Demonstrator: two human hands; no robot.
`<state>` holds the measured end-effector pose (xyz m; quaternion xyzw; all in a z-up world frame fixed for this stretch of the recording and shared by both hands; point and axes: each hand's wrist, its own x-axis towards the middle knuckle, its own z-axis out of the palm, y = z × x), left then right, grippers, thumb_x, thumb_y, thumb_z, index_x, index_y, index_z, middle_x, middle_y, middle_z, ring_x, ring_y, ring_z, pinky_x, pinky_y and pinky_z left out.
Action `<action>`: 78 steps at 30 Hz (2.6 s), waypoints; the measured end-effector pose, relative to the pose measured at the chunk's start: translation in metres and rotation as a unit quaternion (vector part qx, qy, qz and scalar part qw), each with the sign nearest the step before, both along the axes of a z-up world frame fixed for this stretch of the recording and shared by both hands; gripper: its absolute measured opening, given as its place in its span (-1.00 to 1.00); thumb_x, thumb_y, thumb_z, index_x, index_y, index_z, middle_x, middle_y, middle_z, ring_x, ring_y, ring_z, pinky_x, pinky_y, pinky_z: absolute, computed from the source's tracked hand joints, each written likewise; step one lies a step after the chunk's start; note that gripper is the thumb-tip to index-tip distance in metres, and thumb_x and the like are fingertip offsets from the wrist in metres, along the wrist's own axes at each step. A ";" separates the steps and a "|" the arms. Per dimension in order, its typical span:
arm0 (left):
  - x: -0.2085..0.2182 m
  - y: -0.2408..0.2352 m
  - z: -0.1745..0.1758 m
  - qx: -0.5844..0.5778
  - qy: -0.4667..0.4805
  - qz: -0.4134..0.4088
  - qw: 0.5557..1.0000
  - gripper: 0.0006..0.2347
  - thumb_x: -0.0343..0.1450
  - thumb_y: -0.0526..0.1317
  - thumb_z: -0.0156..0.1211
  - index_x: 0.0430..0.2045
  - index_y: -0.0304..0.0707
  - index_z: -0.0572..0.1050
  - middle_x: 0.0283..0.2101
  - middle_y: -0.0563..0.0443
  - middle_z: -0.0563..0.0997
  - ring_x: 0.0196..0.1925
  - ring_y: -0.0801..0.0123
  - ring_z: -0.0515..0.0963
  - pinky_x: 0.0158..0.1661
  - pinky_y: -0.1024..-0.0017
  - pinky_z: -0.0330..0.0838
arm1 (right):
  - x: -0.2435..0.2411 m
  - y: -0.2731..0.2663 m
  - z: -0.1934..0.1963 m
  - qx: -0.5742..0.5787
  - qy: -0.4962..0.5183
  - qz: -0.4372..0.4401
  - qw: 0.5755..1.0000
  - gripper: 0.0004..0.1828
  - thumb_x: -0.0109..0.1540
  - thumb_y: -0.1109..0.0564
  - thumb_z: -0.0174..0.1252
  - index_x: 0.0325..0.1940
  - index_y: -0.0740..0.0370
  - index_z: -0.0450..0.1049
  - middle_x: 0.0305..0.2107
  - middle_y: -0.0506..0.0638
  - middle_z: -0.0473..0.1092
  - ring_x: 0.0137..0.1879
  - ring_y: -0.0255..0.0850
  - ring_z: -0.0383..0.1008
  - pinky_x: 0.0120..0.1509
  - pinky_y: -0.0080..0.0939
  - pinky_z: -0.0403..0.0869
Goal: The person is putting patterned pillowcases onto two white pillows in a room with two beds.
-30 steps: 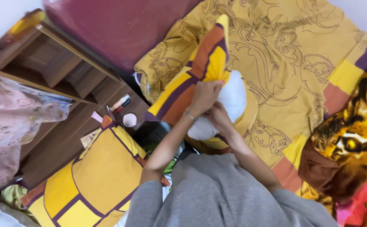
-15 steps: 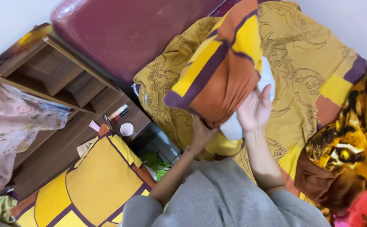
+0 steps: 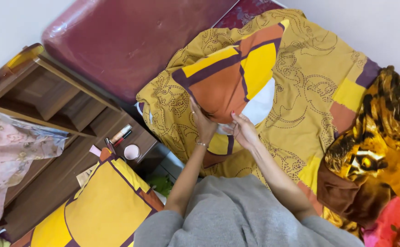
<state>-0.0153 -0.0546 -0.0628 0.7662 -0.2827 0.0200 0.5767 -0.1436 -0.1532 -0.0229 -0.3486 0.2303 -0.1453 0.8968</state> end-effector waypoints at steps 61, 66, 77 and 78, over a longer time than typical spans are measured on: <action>-0.035 0.070 -0.009 0.110 -0.334 -0.003 0.936 -0.65 0.25 -0.23 0.37 -0.09 -0.12 0.52 -0.12 -0.01 0.49 -0.01 0.08 0.49 0.04 0.06 0.37 | -0.019 0.005 -0.048 -0.624 0.161 0.164 0.747 -0.59 0.48 -0.07 -0.21 0.07 0.36 0.30 -0.24 0.33 0.45 -0.06 0.05 0.47 0.07 0.06 0.42; -0.042 0.080 -0.010 0.151 -0.264 -0.058 0.951 -0.71 0.33 -0.37 0.26 -0.07 -0.17 0.51 -0.13 -0.02 0.52 -0.11 0.18 0.58 -0.09 0.30 0.55 | -0.010 0.015 -0.059 -0.241 0.138 0.225 0.934 -0.57 0.38 -0.15 -0.17 0.19 0.15 0.15 -0.28 0.26 0.52 -0.16 -0.03 0.61 -0.03 0.02 0.59; -0.043 0.137 -0.029 0.193 -0.237 0.111 0.946 -0.63 0.13 -0.49 0.19 -0.20 -0.22 0.56 -0.10 -0.15 0.50 -0.03 -0.03 0.50 -0.03 0.13 0.45 | 0.003 0.007 -0.102 0.081 -0.087 0.014 0.993 -0.67 0.37 0.08 0.10 0.20 0.22 0.38 0.08 0.05 0.46 0.22 -0.12 0.42 0.43 0.04 0.29; -0.044 0.141 -0.030 0.195 -0.209 0.096 0.953 -0.63 0.15 -0.50 0.18 -0.17 -0.25 0.55 -0.05 -0.18 0.49 0.02 -0.04 0.49 0.01 0.13 0.44 | 0.004 -0.006 -0.122 0.110 -0.104 0.005 0.988 -0.74 0.43 0.07 0.08 0.14 0.23 0.38 0.06 0.12 0.47 0.19 -0.06 0.41 0.39 0.10 0.25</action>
